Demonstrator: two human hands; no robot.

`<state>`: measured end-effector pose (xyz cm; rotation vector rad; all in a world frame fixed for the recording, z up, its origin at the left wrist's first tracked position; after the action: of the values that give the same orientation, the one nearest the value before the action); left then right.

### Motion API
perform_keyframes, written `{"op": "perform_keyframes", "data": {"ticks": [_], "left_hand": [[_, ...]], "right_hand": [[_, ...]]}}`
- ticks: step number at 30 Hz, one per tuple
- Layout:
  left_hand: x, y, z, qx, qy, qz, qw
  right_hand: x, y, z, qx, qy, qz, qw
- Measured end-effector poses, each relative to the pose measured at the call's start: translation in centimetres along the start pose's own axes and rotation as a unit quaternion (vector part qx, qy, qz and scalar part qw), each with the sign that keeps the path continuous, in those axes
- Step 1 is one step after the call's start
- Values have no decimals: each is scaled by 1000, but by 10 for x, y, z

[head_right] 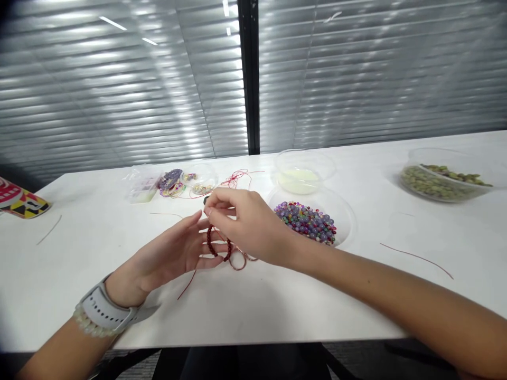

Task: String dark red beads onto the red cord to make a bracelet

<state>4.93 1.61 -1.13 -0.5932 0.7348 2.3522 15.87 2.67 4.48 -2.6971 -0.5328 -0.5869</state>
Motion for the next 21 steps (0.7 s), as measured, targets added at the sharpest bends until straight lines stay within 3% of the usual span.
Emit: {"op": "perform_keyframes", "data": {"ticks": [5, 8, 10, 12, 13, 15, 16, 19, 21], "left_hand": [[1, -2, 5, -66, -93, 5, 993], [6, 1, 15, -125, -243, 62, 960], [14, 9, 30, -182, -349, 130, 910], [22, 22, 53, -249, -448, 195, 836], [29, 30, 66, -273, -497, 234, 790], [44, 42, 95, -273, -620, 325, 660], [54, 47, 111, -270, -638, 361, 625], [82, 49, 155, -266, -653, 433, 561], [98, 39, 177, -248, -661, 449, 547]], "right_hand": [[4, 2, -7, 60, 129, 45, 989], [7, 4, -8, 79, 159, 77, 981], [6, 7, -9, 95, 163, 90, 978], [3, 10, -11, 115, 169, 98, 974], [2, 11, -12, 127, 172, 100, 972], [-2, 14, -15, 151, 181, 98, 967], [-3, 15, -16, 163, 183, 98, 965], [-3, 18, -19, 190, 186, 102, 959], [-2, 19, -19, 194, 185, 105, 958]]}}
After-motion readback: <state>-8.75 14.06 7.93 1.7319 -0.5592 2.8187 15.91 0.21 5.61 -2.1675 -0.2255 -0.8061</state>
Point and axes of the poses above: each hand's wrist, its own y-axis away from the middle knuckle, its own x-axis out of the back of the hand, z = x × y, the point moved 6 cm from there along -y, towards the middle knuckle, and after that the axes turned 5 degrees about y, right-handed, at the moved point
